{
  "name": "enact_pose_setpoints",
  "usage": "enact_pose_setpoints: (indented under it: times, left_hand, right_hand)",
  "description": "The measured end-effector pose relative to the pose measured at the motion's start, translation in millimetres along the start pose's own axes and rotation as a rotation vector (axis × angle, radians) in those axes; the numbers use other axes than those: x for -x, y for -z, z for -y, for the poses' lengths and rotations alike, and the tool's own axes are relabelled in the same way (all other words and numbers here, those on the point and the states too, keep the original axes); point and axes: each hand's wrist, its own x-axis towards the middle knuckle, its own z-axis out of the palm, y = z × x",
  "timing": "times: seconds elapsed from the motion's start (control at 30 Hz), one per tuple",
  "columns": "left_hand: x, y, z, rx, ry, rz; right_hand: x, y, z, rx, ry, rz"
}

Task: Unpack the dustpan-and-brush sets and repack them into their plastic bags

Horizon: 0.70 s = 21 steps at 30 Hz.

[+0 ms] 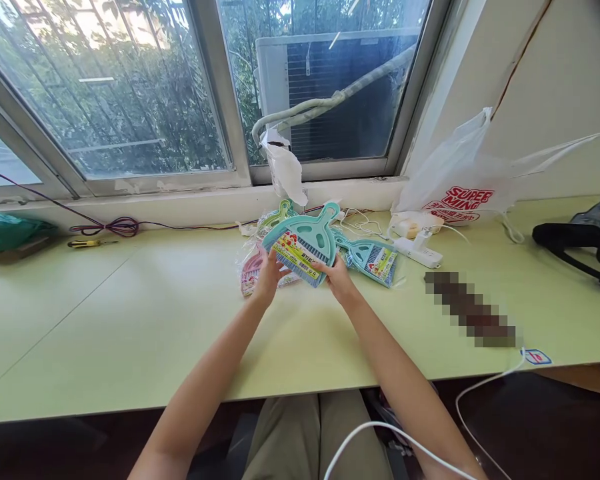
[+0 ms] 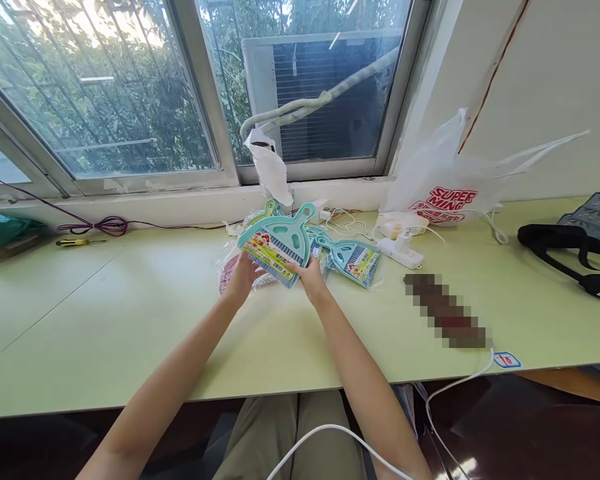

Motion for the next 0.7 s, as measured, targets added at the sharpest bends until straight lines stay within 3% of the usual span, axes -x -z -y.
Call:
enact_pose_setpoints:
  times: [0.13,0.3,0.5,0.7]
  left_hand:
    - [2.6,-1.6,0.2,0.087,0.023,0.023]
    - [5.0,1.5,0.4,0.020,-0.031,0.045]
    - [3.4,4.0,4.4,-0.022,-0.038,-0.038]
    - [2.2,6.6,5.0,-0.036,-0.032,-0.041]
  right_hand:
    - [-0.1,-0.2,-2.2,0.010,-0.006,-0.006]
    - [0.2,-1.4,-5.6,-0.005,-0.001,-0.009]
    - [1.8,-4.2,-6.1,0.023,-0.042,0.004]
    - [3.2,-4.8,-5.0,0.003,-0.036,0.045]
